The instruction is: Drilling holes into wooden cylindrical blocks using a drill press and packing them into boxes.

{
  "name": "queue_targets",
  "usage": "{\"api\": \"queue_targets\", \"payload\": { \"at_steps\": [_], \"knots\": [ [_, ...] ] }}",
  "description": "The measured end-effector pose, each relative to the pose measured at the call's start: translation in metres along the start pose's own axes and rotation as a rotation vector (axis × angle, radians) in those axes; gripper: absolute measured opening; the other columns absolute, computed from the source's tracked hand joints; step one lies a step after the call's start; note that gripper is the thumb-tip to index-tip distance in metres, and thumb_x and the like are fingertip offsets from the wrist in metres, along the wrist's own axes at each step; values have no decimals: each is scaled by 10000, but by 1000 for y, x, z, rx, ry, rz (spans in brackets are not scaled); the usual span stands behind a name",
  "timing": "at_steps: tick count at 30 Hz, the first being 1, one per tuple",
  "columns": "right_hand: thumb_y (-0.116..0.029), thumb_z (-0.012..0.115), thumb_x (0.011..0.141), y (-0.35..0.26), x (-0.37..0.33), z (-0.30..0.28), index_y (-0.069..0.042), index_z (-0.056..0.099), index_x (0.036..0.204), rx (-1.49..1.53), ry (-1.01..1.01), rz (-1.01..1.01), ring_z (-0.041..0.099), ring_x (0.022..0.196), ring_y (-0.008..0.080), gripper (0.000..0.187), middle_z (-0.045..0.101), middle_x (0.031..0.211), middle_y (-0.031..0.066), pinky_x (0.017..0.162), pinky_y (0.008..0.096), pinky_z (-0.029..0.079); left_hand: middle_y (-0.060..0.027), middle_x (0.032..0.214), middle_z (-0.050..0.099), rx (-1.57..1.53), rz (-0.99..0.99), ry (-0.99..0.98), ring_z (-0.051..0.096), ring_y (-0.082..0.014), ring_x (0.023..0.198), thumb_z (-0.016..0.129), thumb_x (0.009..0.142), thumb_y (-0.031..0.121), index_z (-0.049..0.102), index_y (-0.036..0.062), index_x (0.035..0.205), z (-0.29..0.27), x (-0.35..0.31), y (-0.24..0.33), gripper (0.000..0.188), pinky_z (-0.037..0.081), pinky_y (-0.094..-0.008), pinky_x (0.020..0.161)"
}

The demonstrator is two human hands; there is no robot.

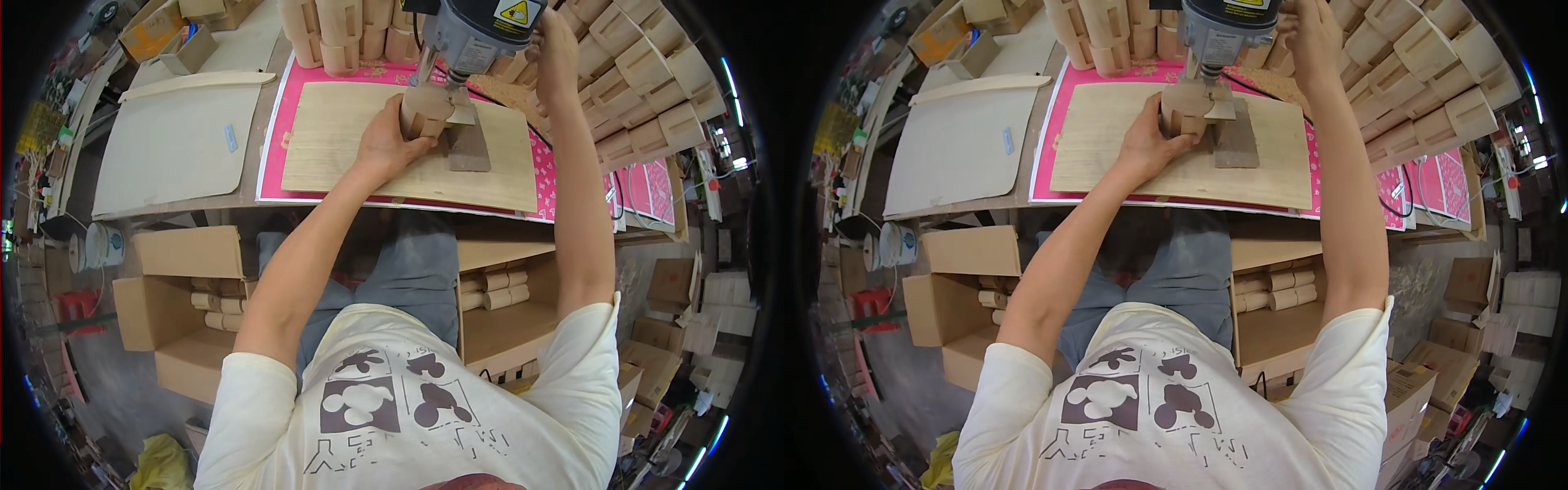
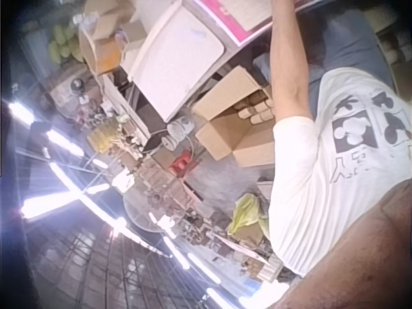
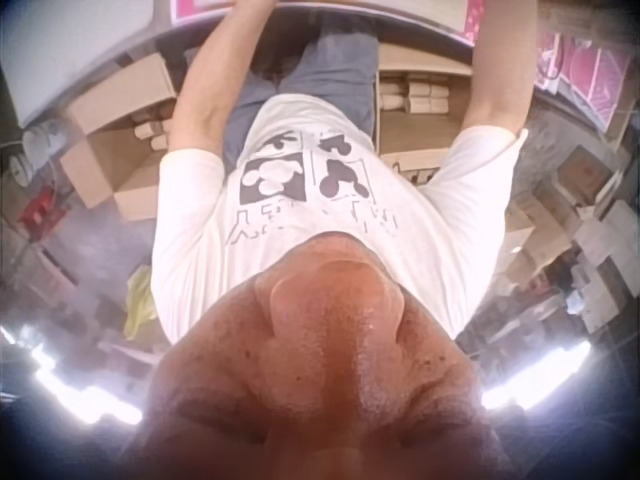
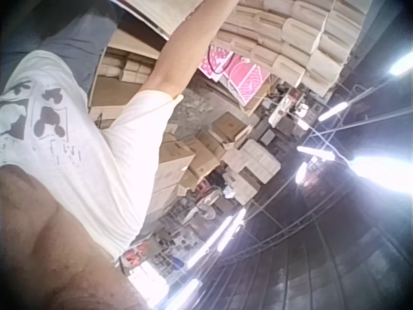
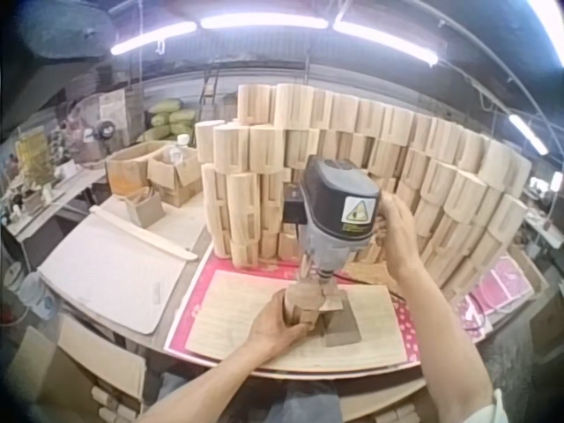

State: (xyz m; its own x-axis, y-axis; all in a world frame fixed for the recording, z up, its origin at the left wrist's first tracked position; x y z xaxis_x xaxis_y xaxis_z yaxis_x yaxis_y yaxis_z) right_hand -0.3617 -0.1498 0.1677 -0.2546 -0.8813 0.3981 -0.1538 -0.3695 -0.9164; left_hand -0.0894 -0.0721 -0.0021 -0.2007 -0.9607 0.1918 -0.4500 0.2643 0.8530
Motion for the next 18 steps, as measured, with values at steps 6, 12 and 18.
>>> {"api": "queue_targets", "payload": {
  "at_steps": [6,12,18],
  "knots": [
    [-422,591,1185,96,-79,-29,-30,734,1386,-301,11,174,676,995,149,464,770,1216,69,819,303,532,-268,1392,734,42,-32,154,698,-455,1315,1007,816,300,537,-36,1556,-16,-22,-7,939,548,-509,1144],
    [-289,689,1121,148,-147,-24,53,744,1321,-553,2,-105,738,1179,348,401,761,1290,234,1029,467,570,-248,1386,699,78,-60,61,689,-358,1319,993,871,243,472,-85,1606,-36,-87,-10,959,547,-460,1160],
    [-241,729,1081,151,-164,-16,56,750,1289,-702,-47,-76,733,1151,396,363,762,1227,233,1046,492,558,-222,1429,671,237,85,148,686,-360,1296,996,870,229,448,-54,1650,-42,-83,-12,993,552,-471,1139]
  ]
}}
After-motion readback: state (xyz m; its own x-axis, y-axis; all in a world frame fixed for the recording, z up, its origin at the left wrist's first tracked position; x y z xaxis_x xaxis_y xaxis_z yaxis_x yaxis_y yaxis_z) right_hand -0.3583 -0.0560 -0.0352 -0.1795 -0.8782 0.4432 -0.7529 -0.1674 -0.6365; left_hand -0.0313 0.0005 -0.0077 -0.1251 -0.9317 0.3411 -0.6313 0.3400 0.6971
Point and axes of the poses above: each hand's wrist, its own x-axis towards the middle knuckle, its own z-axis out of the palm, y = z × x, the point moved 3 cm from there along x, towards the middle knuckle
